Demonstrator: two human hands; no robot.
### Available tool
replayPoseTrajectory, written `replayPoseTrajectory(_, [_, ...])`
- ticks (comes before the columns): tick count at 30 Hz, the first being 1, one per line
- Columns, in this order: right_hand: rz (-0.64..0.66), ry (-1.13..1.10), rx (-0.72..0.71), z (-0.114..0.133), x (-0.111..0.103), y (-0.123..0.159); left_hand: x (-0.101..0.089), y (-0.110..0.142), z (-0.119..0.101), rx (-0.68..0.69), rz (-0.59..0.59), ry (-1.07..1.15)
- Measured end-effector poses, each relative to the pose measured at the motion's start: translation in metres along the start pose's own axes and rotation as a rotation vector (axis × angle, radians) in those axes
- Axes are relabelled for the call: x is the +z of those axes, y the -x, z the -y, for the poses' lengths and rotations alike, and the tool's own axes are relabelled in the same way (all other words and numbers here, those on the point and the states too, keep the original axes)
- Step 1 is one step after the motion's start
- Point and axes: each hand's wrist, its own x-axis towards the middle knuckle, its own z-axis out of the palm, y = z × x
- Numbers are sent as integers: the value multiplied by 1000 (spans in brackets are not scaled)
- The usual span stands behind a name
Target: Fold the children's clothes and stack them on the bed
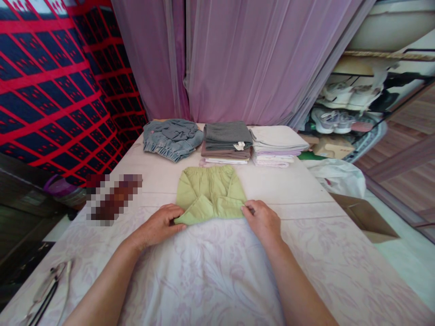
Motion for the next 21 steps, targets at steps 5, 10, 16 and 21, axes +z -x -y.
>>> replayPoseTrajectory(5, [-83,-216,7,-3,1,-1,1,1,-4,-31,-28,95])
replayPoseTrajectory(10, [23,-650,10,-16,10,-7,4,0,-3,-81,-72,138])
replayPoseTrajectory(16, [-15,-710,29,-25,24,-14,18,-9,1,-332,-286,115])
replayPoseTrajectory(21, [-102,-598,19,-18,26,-12,23,-16,-6,-510,-357,-68])
